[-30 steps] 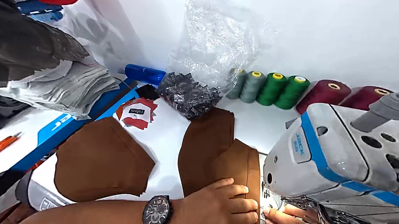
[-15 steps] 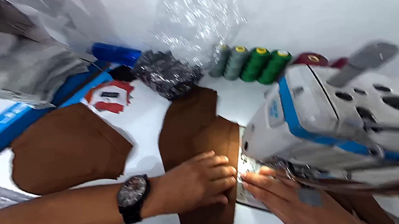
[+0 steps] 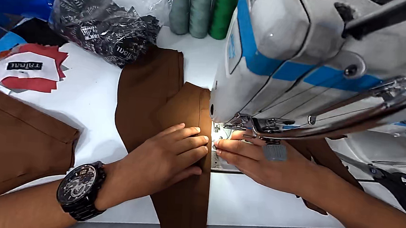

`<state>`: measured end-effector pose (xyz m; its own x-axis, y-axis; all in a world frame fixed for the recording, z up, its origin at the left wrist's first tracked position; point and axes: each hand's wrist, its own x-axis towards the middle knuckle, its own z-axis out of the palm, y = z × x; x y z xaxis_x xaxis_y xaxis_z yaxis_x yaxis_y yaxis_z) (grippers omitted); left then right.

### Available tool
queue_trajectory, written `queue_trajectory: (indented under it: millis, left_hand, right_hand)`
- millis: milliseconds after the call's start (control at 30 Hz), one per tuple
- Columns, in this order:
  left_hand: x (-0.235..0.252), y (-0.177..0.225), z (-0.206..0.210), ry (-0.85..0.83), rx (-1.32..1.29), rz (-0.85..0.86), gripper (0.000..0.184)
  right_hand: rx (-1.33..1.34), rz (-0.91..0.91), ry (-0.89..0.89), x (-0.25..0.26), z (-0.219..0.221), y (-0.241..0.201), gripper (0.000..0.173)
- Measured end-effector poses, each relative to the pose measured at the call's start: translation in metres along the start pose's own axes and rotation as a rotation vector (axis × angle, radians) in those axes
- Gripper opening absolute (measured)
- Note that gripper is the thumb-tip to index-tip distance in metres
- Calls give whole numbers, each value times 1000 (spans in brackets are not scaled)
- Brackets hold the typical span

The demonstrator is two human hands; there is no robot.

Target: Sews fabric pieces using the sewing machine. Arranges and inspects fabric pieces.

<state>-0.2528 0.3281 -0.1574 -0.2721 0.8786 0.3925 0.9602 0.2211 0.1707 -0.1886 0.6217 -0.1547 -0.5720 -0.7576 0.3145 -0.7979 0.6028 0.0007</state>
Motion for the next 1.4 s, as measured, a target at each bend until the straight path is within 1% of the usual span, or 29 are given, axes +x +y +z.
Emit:
queue_trajectory:
  millis: [700,833,933,1100,1400]
  left_hand:
    - [-1,0,0,3,20,8,38]
    - [-1,-1,0,1,30,17,38]
    - [-1,0,-1,-1,25,8,37]
    - [0,0,-1,2,32,11,37]
    - [1,-2,-1,-9,15,45,38]
  right_hand:
    - [0,2,-1,0,0,1,30]
    - [-1,39,21,-5,-5,5,27]
    - [17,56,-10,-9,-7,10,32]
    - [41,81,-87,-4,1,8,34]
    - [18,77,-50,2,2,5,33]
